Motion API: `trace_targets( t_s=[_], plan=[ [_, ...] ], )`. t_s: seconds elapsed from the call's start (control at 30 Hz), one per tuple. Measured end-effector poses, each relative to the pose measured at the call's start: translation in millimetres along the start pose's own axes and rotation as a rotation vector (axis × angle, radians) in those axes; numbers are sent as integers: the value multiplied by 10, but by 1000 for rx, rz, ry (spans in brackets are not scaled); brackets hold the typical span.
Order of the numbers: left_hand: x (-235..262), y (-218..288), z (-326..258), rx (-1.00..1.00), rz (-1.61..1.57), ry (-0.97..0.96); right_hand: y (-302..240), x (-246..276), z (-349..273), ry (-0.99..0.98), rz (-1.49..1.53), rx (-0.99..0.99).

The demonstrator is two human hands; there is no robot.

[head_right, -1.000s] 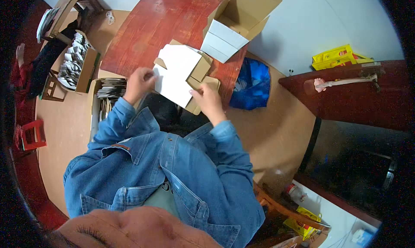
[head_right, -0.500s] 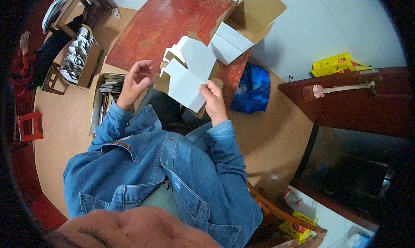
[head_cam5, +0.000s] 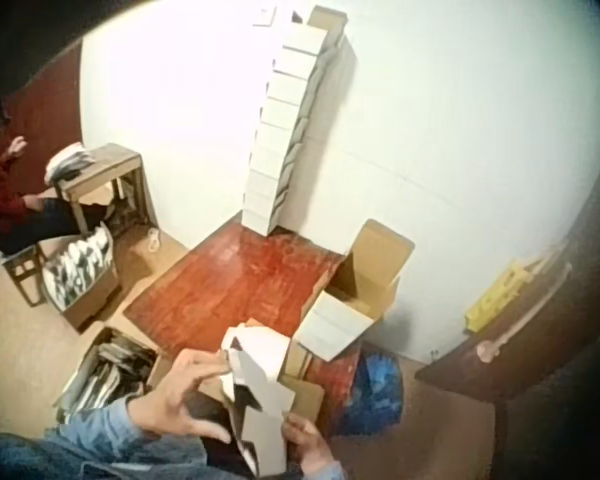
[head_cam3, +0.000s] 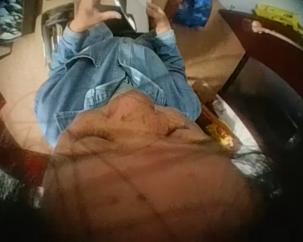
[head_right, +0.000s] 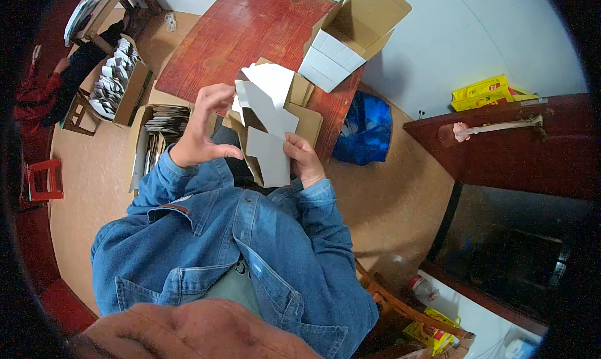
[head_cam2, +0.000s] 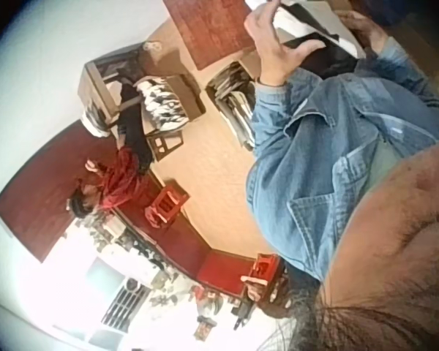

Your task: Folding cardboard box templates into finished boxes and stacking them on a pile.

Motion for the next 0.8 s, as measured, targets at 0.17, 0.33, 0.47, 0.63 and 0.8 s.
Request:
trace_targets(
  t_s=[0.17, 0.33, 0.47, 0.63, 0.8],
  plan=[
    [77, 130, 67, -72, 172, -246, -56, -103, -23, -52, 67, 34],
    [63, 143, 10, -82, 144, -408, -18, -90, 20, 83, -174, 1],
    [89, 275, 53, -139, 420, -418, -469, -246, -21, 144, -614, 363],
    [-28, 295, 56, -217, 550, -429, -1004, -797, -219, 12, -1107, 601],
    [-34, 229, -4, -221, 542, -463, -848, -930, -165, 240, -1283, 464]
  ],
)
Point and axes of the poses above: each hand's wrist, its own z-axis towards the middle knuckle, its own x-axis out of the back of the hand, y = z × x, the point moved 1 cm from there along z, towards the middle knuckle, and after that the axes turned 4 degrees about -z, right-handed, at the moved point
